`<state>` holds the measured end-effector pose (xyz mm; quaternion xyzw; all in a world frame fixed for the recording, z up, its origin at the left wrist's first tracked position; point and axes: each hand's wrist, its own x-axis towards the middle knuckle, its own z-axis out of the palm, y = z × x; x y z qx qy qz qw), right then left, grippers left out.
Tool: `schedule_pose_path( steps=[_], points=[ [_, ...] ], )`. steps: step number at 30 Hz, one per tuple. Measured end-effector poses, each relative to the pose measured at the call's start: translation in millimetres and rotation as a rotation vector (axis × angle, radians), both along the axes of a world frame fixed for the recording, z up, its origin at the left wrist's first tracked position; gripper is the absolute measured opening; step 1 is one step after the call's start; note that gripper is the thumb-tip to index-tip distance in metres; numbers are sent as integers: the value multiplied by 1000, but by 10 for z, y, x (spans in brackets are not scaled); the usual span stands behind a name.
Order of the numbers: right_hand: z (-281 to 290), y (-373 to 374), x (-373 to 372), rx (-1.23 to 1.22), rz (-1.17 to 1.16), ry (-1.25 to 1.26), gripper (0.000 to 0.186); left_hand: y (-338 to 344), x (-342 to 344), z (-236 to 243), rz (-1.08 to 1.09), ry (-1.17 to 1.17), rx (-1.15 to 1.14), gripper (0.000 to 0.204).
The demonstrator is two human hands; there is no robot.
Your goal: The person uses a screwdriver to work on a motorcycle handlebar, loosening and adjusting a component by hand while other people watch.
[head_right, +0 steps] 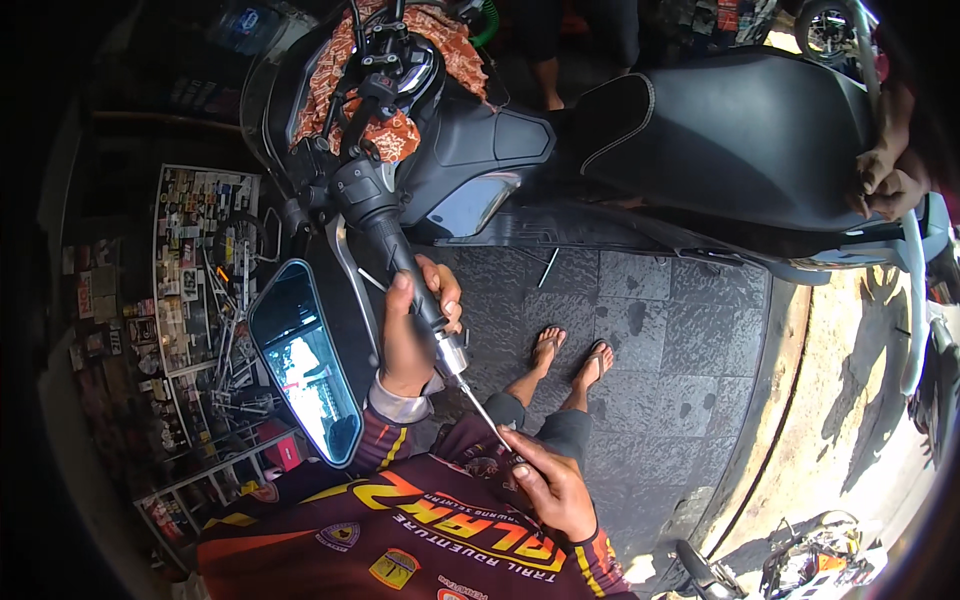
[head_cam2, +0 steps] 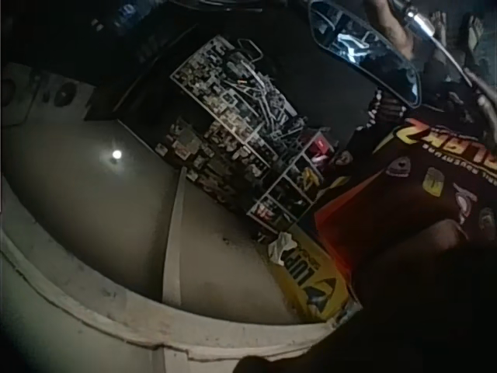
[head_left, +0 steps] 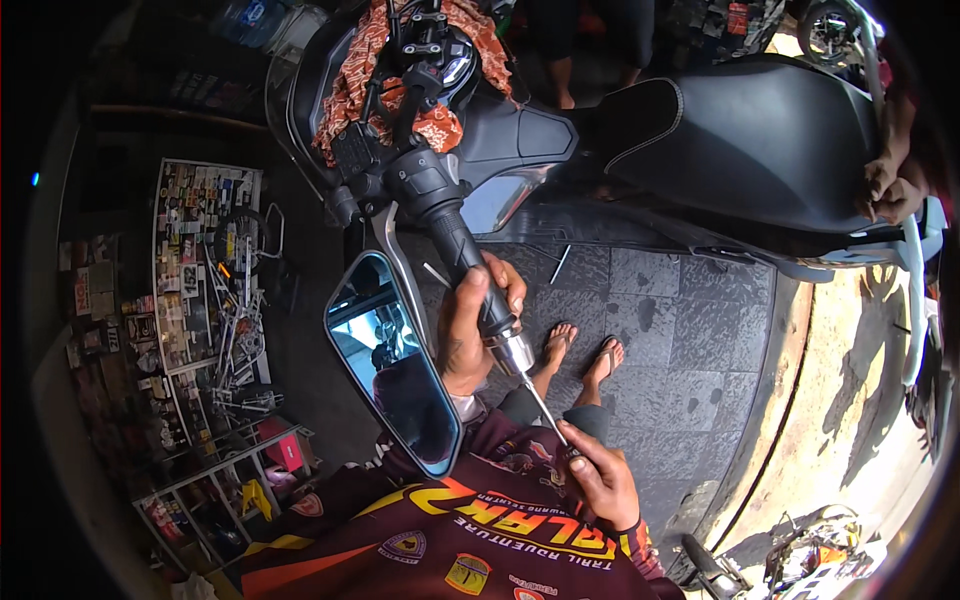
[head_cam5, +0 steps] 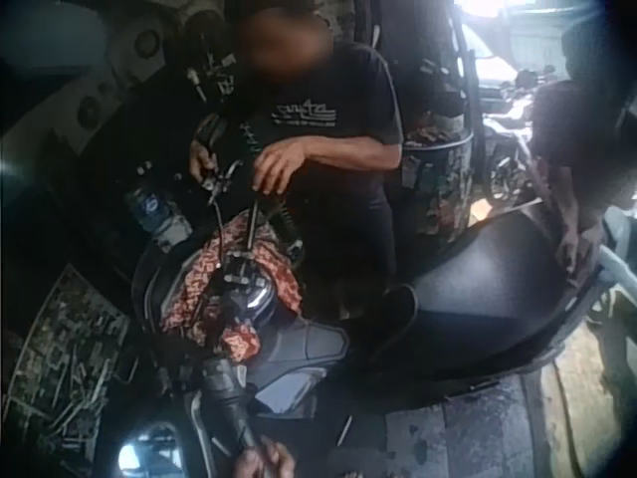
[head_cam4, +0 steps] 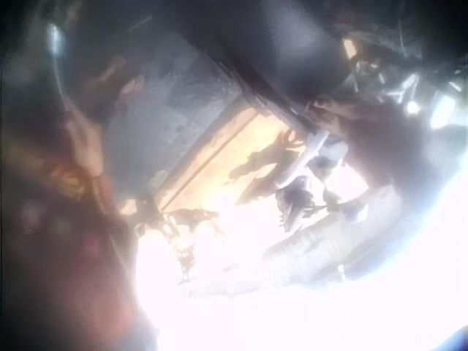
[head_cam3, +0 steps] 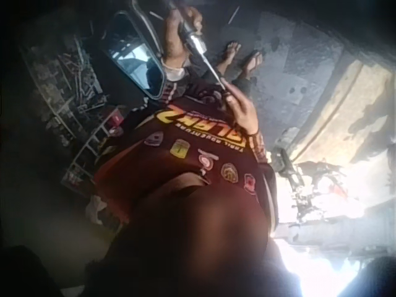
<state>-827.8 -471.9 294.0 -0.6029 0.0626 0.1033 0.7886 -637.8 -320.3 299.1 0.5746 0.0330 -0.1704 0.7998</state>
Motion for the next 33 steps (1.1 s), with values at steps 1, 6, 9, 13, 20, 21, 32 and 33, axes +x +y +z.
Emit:
schedule_pose_path(
  steps=[1, 6, 9, 13, 20, 21, 32, 33],
  points=[
    [-3, -68, 11, -222, 38, -82, 38, -11, -44, -38, 59, 15, -56, 49],
    [124, -29, -25, -460, 62, -124, 43, -5, -632, -121, -107, 34, -110, 70],
    [170, 111, -33, -477, -43, -118, 42, -22, -905, -137, -296, -15, 74, 61],
    [167, 145, -110, -475, -119, -62, 45, -201, -1003, -141, -147, -103, 74, 49],
    [166, 208, -489, -539, -132, -87, 56, -195, -1031, -81, -139, 160, -77, 51],
    [143, 221, -506, -561, -124, -64, 56, -154, -1031, -96, -188, 136, -53, 51],
    [182, 267, -421, -632, -150, -89, 52, 34, -65, 56, 239, 42, 57, 55],
    [188, 272, -408, -634, -137, -61, 51, 12, 16, 90, 207, 44, 98, 49]
  ],
)
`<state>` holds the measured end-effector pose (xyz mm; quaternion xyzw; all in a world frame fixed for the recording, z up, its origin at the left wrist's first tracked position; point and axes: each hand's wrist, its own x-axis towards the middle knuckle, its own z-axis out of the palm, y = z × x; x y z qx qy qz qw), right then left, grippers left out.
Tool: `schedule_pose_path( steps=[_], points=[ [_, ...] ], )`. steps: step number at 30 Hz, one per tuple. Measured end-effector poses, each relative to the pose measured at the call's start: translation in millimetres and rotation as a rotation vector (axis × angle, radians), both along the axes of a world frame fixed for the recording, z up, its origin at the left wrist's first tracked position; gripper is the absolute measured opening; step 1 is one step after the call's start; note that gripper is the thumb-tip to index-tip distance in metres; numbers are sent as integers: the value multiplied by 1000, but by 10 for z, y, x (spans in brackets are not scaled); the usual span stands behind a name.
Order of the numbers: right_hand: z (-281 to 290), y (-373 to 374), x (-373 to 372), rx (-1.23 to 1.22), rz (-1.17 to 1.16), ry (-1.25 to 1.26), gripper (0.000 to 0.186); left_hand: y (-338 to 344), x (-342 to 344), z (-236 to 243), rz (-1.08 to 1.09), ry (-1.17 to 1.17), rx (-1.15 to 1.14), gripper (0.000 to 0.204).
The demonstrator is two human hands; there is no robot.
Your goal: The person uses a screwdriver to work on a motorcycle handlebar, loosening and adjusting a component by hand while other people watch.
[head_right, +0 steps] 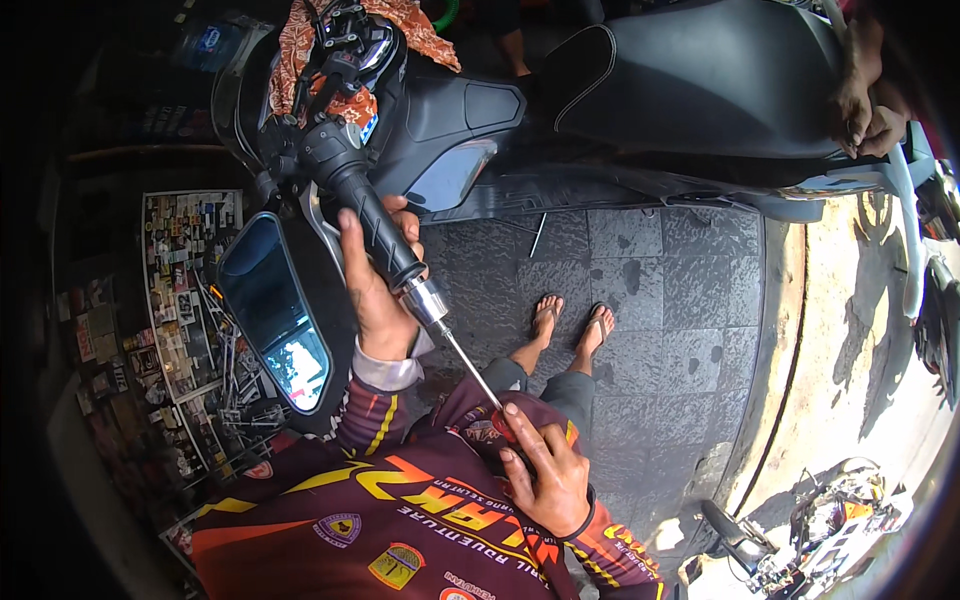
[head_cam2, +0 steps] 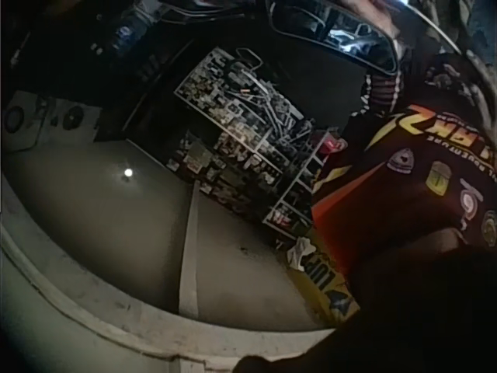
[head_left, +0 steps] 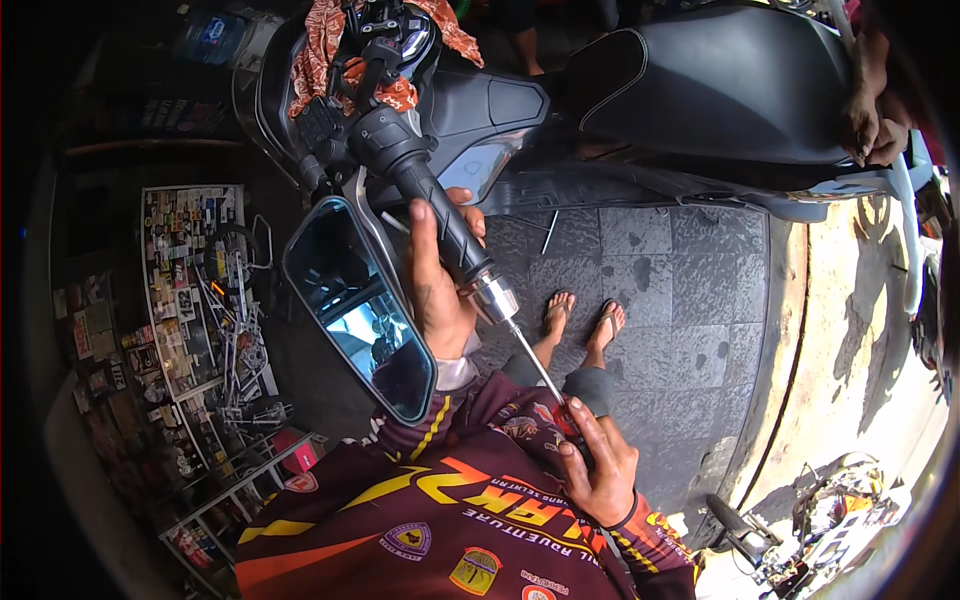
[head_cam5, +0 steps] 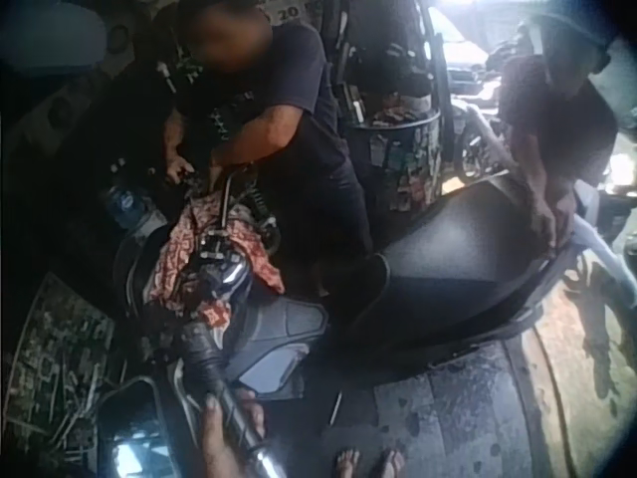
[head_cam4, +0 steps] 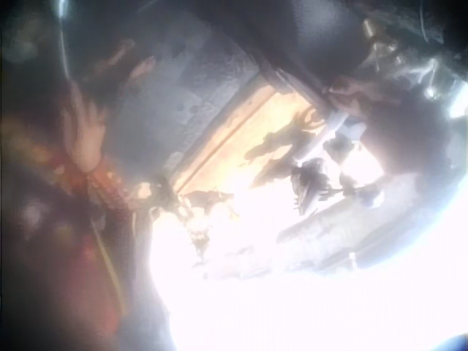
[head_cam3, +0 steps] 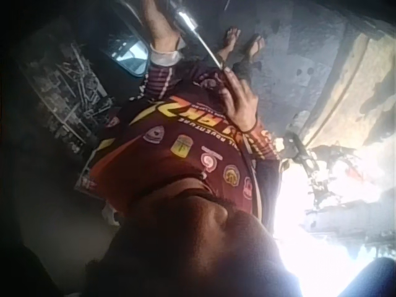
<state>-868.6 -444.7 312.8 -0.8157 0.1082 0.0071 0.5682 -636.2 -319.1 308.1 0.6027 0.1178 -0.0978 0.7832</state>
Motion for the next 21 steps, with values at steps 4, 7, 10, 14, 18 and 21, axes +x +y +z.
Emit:
schedule_pose_path(
  steps=[4, 7, 10, 14, 18, 21],
  points=[
    [-35, 17, 77, 35, 14, -16, 48, -62, 115, 66, -75, 27, 82, 26],
    [-65, 6, 114, 189, 25, -5, 45, -70, 85, 80, -77, 7, 66, 25],
    [-77, 5, 113, 434, 7, 83, 42, -65, 80, 89, -76, 14, 44, 25],
    [-113, 29, 61, 696, 8, 216, 35, -50, 101, 112, -109, -9, 27, 25],
    [-206, 92, 13, 1618, -63, 336, 44, -10, 89, 102, -129, -6, 24, 28],
    [-293, 89, 17, 1632, 28, 332, 48, 32, 103, 84, -160, -25, 19, 28]
  ],
)
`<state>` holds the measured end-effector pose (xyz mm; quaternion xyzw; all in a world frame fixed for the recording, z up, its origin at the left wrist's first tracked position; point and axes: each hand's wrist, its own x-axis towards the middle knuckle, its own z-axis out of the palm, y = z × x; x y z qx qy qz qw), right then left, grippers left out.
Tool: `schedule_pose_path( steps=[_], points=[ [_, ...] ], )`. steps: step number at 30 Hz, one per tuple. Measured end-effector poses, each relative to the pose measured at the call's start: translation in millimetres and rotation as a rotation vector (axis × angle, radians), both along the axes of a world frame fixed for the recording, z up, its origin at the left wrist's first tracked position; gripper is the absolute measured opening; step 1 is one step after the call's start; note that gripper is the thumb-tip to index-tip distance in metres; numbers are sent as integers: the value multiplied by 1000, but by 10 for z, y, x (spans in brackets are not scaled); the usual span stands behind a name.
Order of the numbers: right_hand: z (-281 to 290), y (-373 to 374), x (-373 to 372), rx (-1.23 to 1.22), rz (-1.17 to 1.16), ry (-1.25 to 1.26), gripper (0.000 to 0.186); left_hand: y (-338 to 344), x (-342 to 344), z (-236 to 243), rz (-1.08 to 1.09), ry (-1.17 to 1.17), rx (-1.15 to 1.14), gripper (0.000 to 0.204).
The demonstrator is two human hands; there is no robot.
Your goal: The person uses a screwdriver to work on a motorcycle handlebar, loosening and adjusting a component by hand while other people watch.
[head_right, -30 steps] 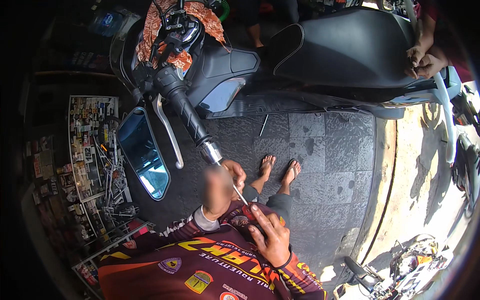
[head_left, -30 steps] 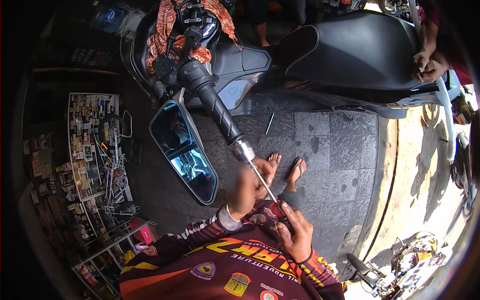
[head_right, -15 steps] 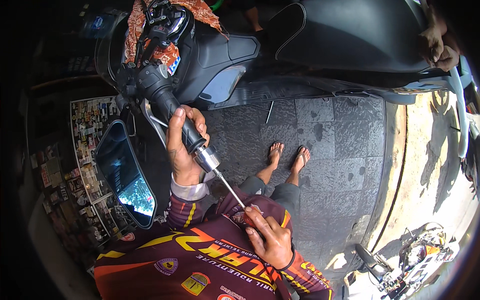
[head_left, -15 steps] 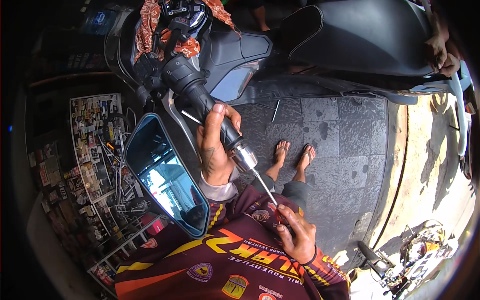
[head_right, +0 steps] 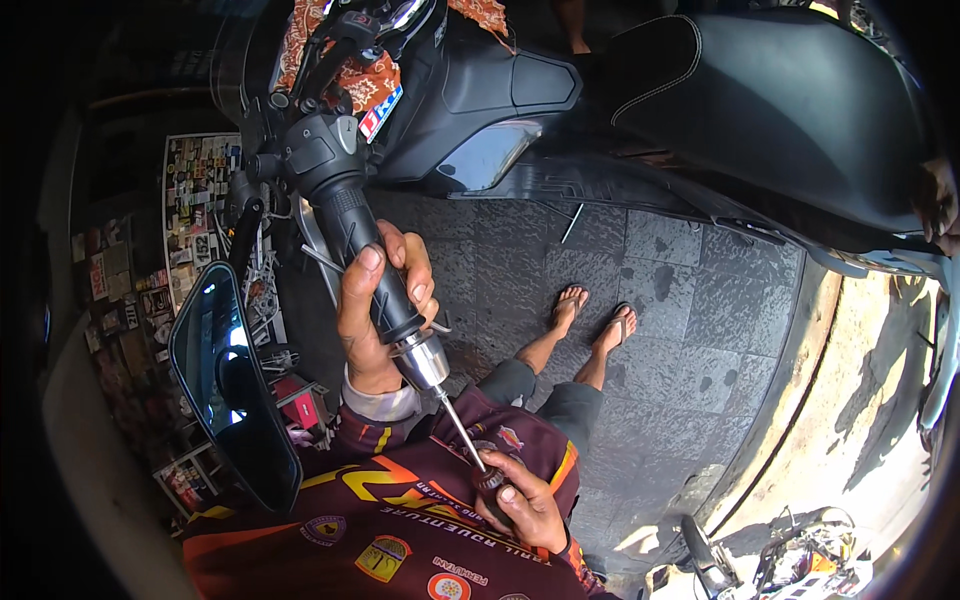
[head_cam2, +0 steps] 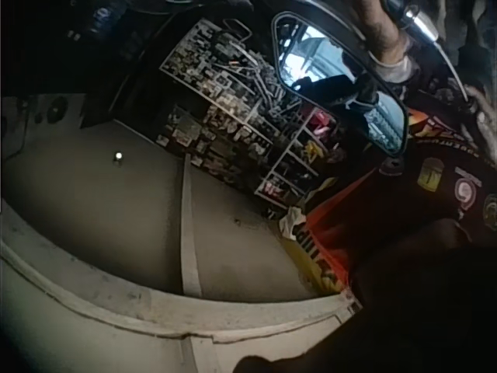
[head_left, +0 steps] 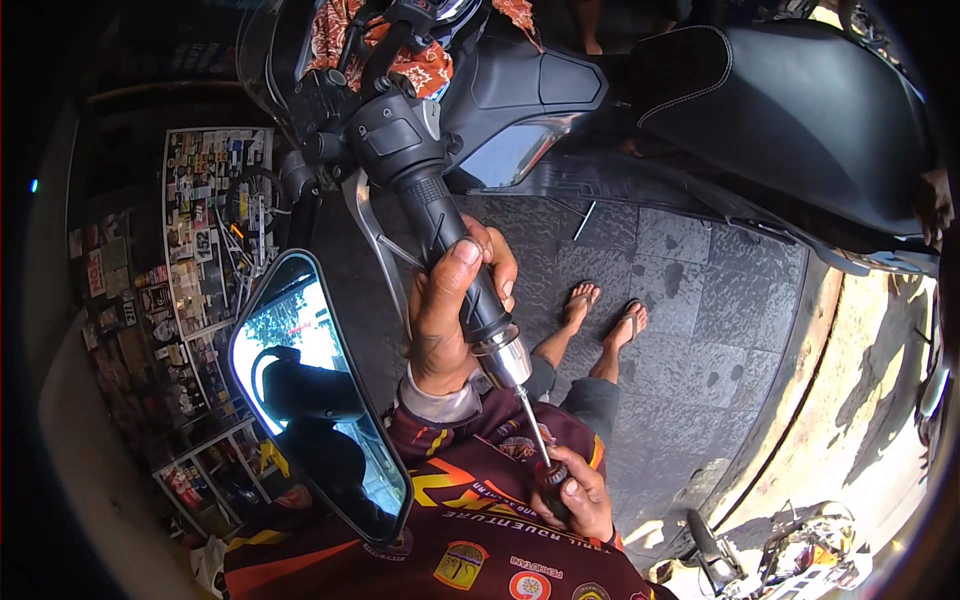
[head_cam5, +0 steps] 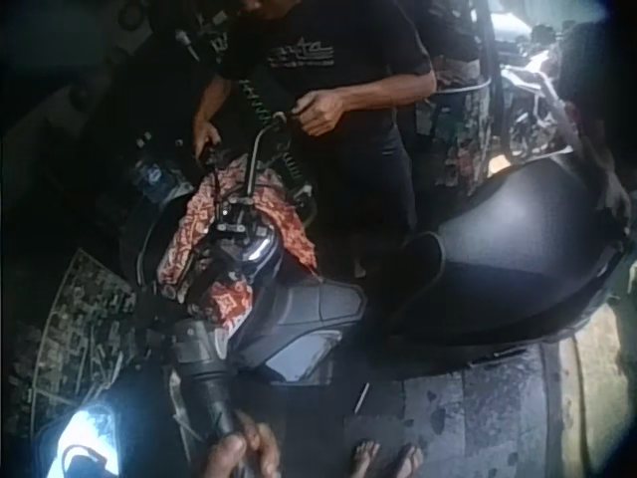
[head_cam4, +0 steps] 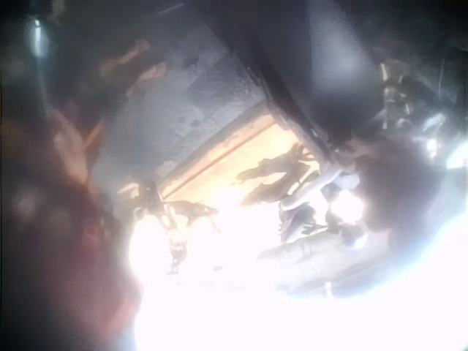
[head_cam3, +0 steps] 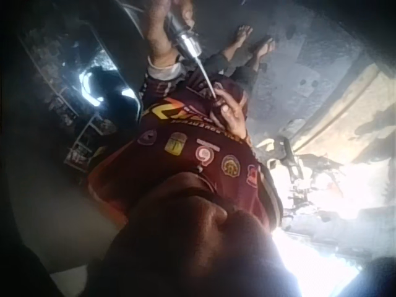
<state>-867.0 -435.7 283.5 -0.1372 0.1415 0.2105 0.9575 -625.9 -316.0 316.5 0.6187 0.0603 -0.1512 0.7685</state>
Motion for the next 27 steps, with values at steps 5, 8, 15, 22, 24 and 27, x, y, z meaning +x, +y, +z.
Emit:
schedule_pose_path(
  steps=[5, 8, 15, 22, 24, 27],
  points=[
    [-3, -87, 63, -135, 49, 1, 49, -14, -21, 0, 17, 51, 11, 29],
    [3, -187, 131, -282, 149, -45, 52, -46, -16, -33, 1, 25, 18, 32],
    [31, -203, 217, -310, 147, -75, 42, 27, -625, -236, 146, 184, 37, 72],
    [202, -179, 199, -366, 122, -57, 51, 141, -1109, -235, -193, 185, -112, 40],
    [230, -191, 203, -401, 138, -61, 51, 106, -1083, -206, -239, 140, -125, 31],
    [261, -194, 209, -408, 145, -37, 50, 85, -1048, -150, -222, 216, -179, 26]
  ],
)
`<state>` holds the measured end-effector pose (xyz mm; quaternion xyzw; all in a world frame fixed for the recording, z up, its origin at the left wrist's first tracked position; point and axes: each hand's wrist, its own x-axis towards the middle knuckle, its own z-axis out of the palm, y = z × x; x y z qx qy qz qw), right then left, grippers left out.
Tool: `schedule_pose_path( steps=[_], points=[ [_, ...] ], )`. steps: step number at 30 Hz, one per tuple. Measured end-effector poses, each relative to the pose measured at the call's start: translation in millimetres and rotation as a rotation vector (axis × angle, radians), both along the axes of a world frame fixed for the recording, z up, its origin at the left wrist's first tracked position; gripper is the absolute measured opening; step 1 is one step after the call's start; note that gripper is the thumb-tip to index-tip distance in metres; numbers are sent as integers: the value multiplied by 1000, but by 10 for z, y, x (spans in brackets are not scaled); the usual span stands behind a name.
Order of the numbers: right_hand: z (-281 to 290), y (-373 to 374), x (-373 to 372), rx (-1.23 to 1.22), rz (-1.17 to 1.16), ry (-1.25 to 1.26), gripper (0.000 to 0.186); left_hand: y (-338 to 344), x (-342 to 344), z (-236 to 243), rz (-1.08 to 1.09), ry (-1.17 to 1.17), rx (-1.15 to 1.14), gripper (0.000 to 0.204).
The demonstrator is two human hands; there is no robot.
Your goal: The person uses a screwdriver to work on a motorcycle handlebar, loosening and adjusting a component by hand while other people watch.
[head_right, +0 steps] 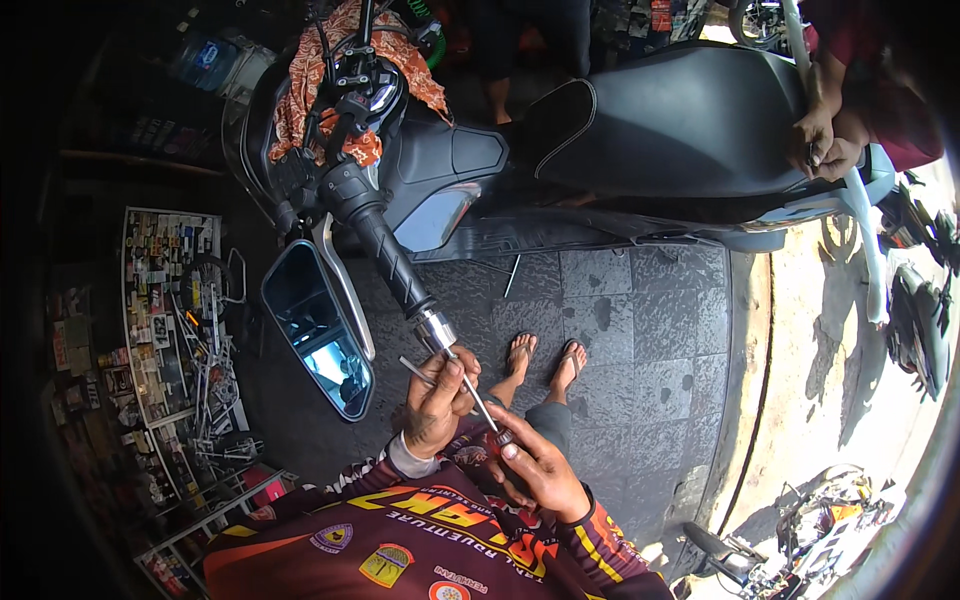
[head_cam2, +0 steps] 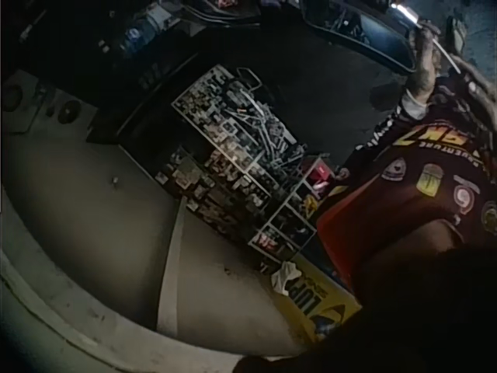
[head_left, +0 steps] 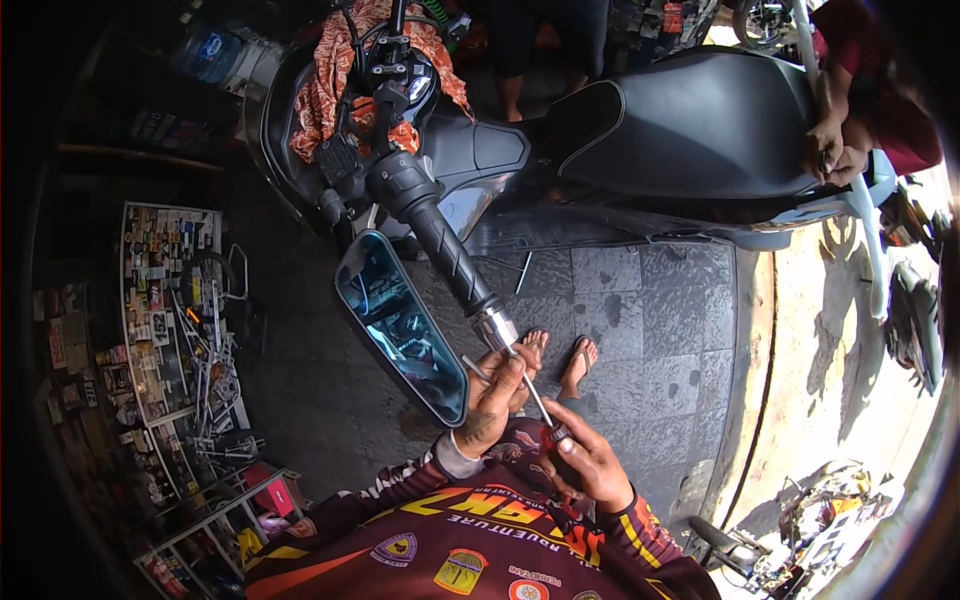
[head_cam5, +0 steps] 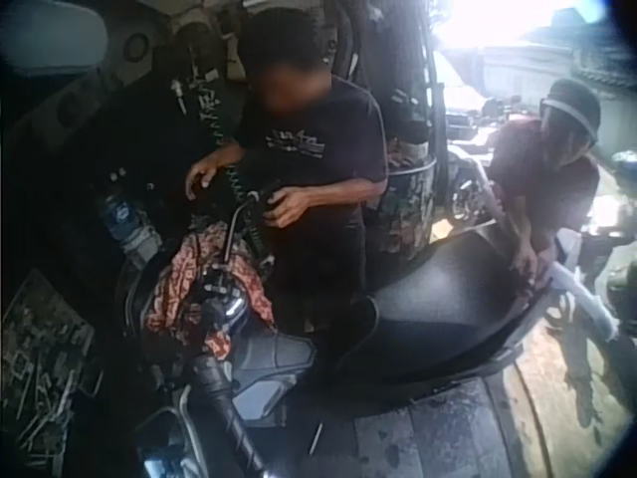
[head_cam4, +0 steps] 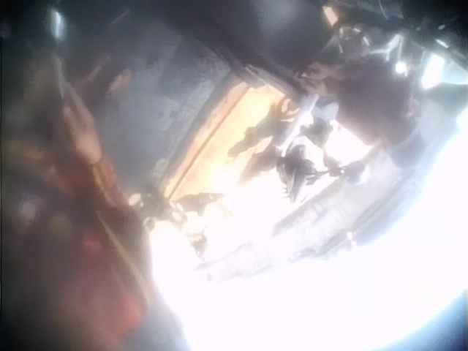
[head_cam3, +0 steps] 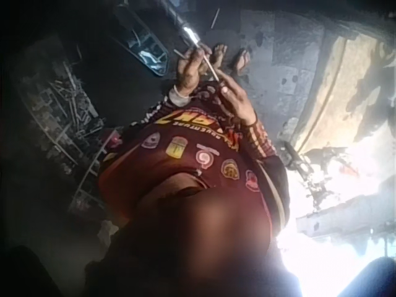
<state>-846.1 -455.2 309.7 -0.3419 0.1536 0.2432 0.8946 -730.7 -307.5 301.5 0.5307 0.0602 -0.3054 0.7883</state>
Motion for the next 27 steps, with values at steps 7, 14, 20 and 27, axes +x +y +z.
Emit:
schedule_pose_path(
  steps=[7, 14, 20, 27],
  points=[
    [40, -17, 80, -397, -65, -117, 50, 24, 56, -48, -181, 60, -54, 35],
    [234, -25, -151, -1258, -42, -417, 57, -69, -27, -23, -24, 51, 38, 37],
    [118, 7, -180, -1449, 50, -490, 54, 85, 91, -177, -155, -116, 4, 54],
    [153, -4, -128, -1442, 25, -490, 52, 69, 537, -102, 252, -183, -170, 58]
  ],
)
